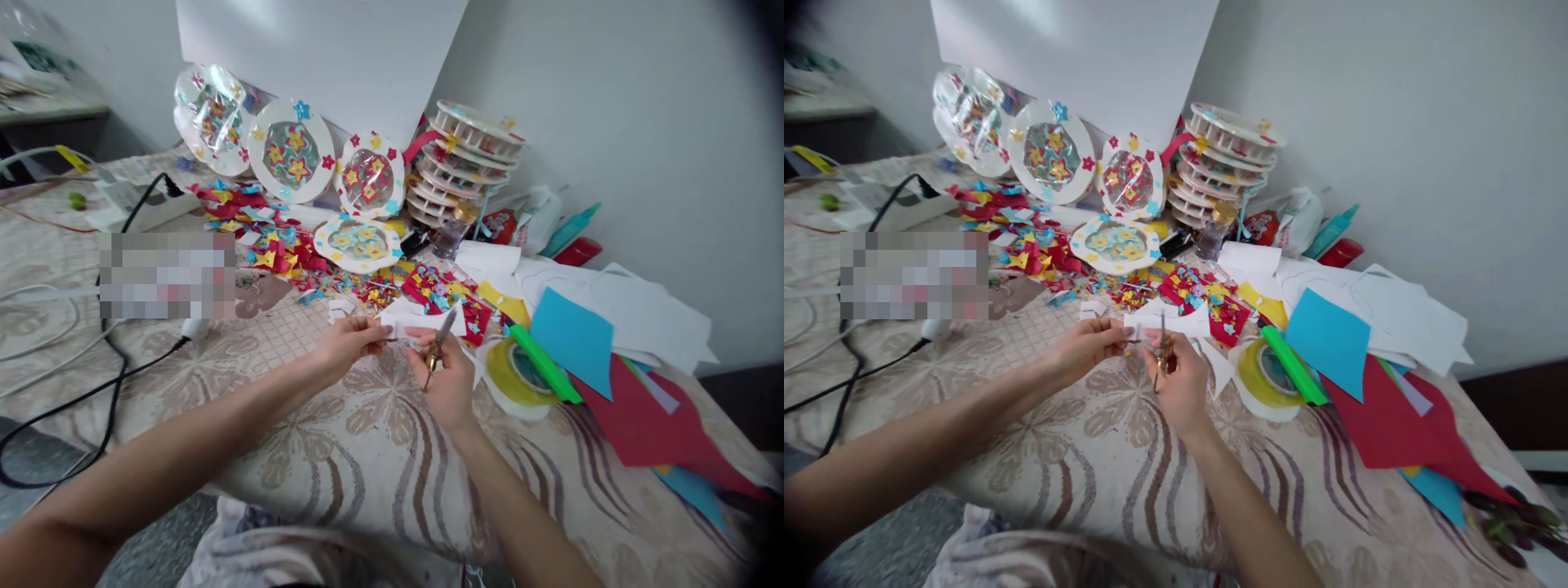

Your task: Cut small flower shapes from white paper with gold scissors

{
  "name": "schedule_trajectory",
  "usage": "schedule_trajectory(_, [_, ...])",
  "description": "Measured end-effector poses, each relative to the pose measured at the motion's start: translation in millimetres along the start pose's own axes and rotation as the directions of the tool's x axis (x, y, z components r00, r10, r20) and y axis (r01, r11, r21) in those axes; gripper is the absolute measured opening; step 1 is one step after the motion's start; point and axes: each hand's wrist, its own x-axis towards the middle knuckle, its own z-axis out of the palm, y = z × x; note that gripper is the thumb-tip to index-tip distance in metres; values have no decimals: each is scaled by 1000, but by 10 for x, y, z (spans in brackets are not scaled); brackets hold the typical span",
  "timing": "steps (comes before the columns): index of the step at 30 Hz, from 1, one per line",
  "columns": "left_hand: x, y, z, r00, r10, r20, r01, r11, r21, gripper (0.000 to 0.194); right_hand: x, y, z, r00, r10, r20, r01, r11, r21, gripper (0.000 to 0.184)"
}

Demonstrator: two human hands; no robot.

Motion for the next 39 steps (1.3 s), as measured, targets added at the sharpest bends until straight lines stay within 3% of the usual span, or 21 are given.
schedule_trajectory(3, [7, -56, 10, 1000, -12, 18, 11, 999, 48, 31, 61, -44, -10, 989, -28, 144, 52, 985, -166, 36])
schedule_trajectory(6, [17, -91, 9, 1000, 8, 2, -8, 993, 120, 30, 91, -55, -6, 980, -12, 200, 67, 961, -269, 39])
schedule_trajectory(14, [-5, -85, 4, 999, 48, -1, -45, 952, 302, 23, 130, 14, -50, 956, 0, 292, 80, 962, -260, 42])
schedule_trajectory(23, [6, -113, 33, 998, 56, 10, -57, 969, 240, 20, 123, 85, -18, 967, -53, 247, 127, 947, -294, 36])
schedule_trajectory(39, [43, -178, 18, 999, 49, -25, -43, 979, 199, 22, 145, 113, -3, 956, -52, 289, 137, 949, -283, 39])
